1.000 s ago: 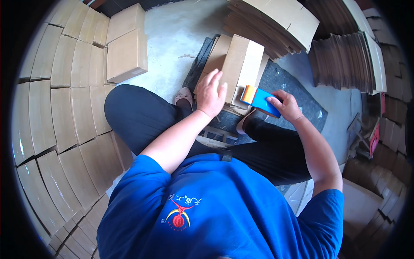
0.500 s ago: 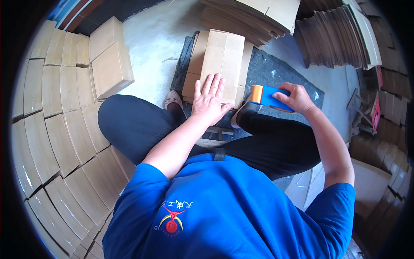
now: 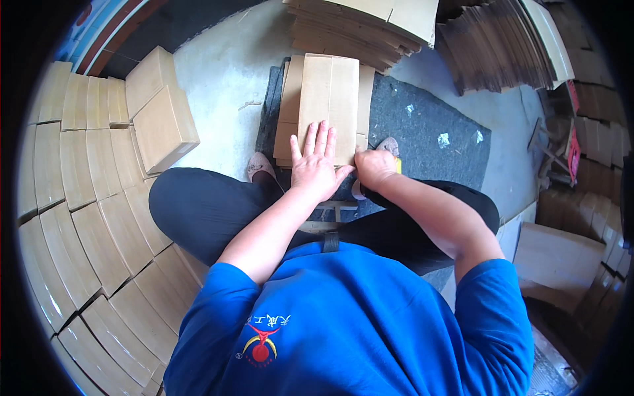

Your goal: Assemble and secure cardboard boxes using a handheld tape dispenser.

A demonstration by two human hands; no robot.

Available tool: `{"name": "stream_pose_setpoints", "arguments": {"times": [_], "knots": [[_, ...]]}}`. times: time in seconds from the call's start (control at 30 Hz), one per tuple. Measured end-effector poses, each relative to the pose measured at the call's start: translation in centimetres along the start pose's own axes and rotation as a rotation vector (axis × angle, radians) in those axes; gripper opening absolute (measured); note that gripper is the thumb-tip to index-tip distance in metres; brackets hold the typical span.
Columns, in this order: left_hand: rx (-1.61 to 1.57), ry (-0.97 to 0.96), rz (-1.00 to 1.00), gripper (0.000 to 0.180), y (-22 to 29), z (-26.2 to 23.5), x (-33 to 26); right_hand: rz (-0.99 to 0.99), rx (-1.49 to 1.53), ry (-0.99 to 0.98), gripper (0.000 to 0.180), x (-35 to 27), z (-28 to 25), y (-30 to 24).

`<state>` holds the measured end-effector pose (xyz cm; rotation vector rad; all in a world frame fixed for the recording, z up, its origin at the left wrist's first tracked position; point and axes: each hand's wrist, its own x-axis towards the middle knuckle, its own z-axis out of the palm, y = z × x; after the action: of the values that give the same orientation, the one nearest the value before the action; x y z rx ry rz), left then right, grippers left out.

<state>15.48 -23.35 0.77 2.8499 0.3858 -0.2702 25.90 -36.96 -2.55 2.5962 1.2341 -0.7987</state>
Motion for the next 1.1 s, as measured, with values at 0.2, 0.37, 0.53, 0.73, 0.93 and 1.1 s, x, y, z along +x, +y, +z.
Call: {"name": "stream_pose_setpoints", "arguments": {"times": [0.2,0.37,0.53,0.73,0.93,1.1], "knots": [[-0.372,0.308,-0.015,0.037,-0.7,-1.5,2.3,-0.204,-0.264,-0.189,0.023,-0.6,-0.4,0.5],[-0.361,0.432,0.035,0.039,-4.2,-2.6,13.2,-0.447,-0.234,-0.251,0.016,-2.8,-0.6,-4.8],[-0.218,0.153,-0.028,0.062,-7.5,-3.2,17.8,-0.087,0.236,-0.26,0.051,-0.7,0.7,-7.4],[-0.439,0.37,-0.255,0.058,-11.3,-3.4,14.9,0.183,0.115,-0.229,0.035,-2.3,-6.4,1.3],[-0.918,0.485,-0.444,0.071,-9.6,2.1,9.6,0.303,-0.036,-0.129,0.039,1.3,-8.8,8.6],[-0.819,0.437,-0.341,0.087,-7.9,4.4,6.6,0.377,0.083,-0.09,0.04,1.8,-6.3,9.1]]}}
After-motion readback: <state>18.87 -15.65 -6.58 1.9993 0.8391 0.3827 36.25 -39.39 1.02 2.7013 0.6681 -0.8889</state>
